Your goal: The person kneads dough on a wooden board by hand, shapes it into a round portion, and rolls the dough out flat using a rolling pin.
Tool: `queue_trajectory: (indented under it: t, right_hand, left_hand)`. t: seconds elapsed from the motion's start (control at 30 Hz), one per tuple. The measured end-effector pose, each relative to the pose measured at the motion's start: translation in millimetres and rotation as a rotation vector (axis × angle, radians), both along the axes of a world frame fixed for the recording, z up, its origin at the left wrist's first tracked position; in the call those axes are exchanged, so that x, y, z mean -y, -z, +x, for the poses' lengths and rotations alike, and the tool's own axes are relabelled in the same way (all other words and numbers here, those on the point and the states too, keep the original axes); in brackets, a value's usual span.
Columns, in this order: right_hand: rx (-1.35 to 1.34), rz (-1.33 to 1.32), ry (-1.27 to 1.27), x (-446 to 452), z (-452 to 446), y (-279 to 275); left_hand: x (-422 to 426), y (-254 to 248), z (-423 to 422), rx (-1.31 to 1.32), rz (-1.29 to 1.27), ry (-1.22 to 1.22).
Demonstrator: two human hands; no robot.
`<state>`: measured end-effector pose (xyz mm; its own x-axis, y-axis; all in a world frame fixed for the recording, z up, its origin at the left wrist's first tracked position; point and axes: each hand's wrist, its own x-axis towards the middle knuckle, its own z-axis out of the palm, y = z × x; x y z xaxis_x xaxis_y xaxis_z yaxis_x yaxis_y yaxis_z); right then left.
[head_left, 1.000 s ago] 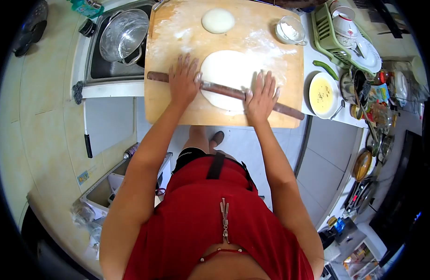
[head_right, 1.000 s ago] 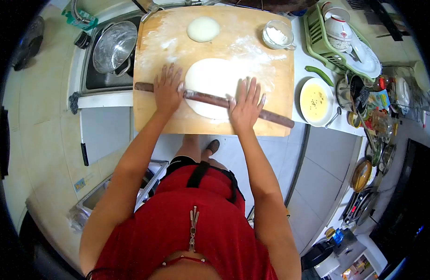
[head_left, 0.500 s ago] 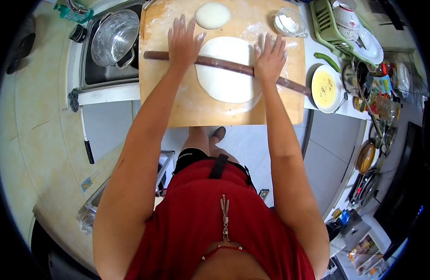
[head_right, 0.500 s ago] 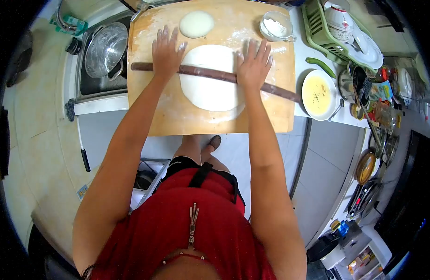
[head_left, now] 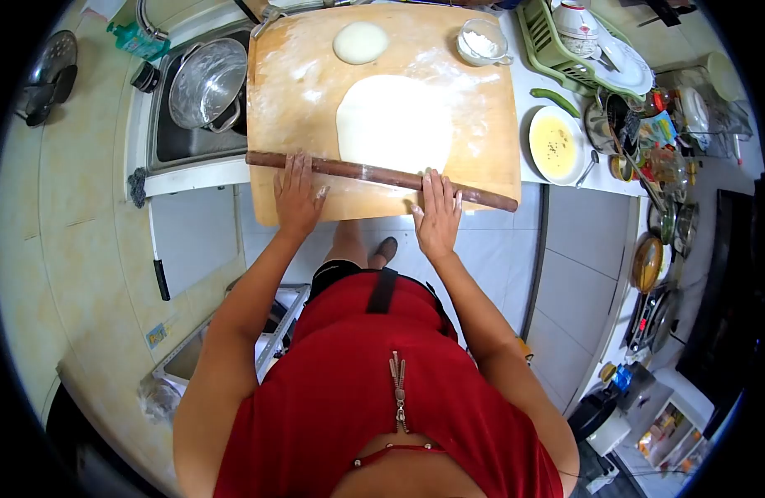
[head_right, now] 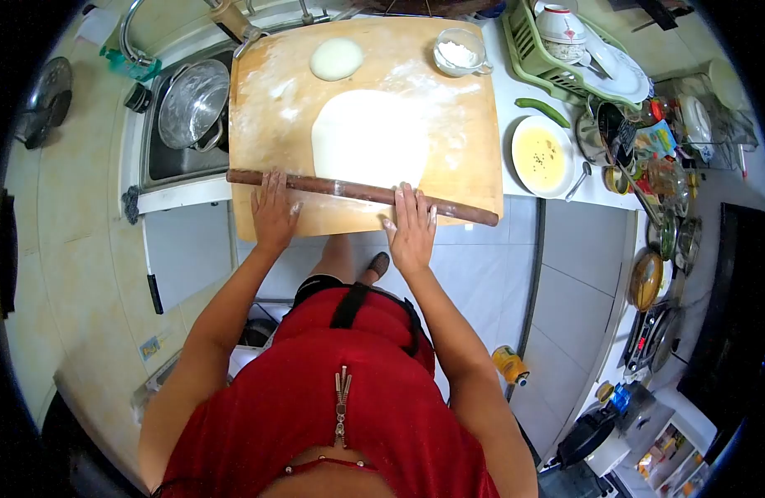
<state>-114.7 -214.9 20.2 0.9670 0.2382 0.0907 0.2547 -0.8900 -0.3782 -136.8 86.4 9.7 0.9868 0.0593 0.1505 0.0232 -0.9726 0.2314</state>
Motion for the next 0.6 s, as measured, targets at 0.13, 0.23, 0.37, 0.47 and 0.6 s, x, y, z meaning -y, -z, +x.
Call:
queue_trajectory:
  t: [0.13, 0.23, 0.37, 0.47, 0.6]
  right_hand:
    - [0.096, -0.029, 0.013, -7, 62, -1]
    - [0.17, -0.077, 0.028, -13, 128, 5]
    - [0.225, -0.116, 0.013, -17, 201, 6]
    - [0.286, -0.03, 0.035, -22, 240, 6]
    - [0.324, -0.017, 0.033, -23, 263, 7]
  left_hand:
    - [-4, 19, 56, 0.149, -0.064, 0.013]
    - [-2, 16, 121, 0.166, 0.039, -0.009]
    - [-6, 1, 196, 0.226, 0.026, -0.009]
    - [-10, -1, 241, 0.32, -0.006, -0.013]
    - [-16, 4, 275, 0.455, -0.073, 0.007]
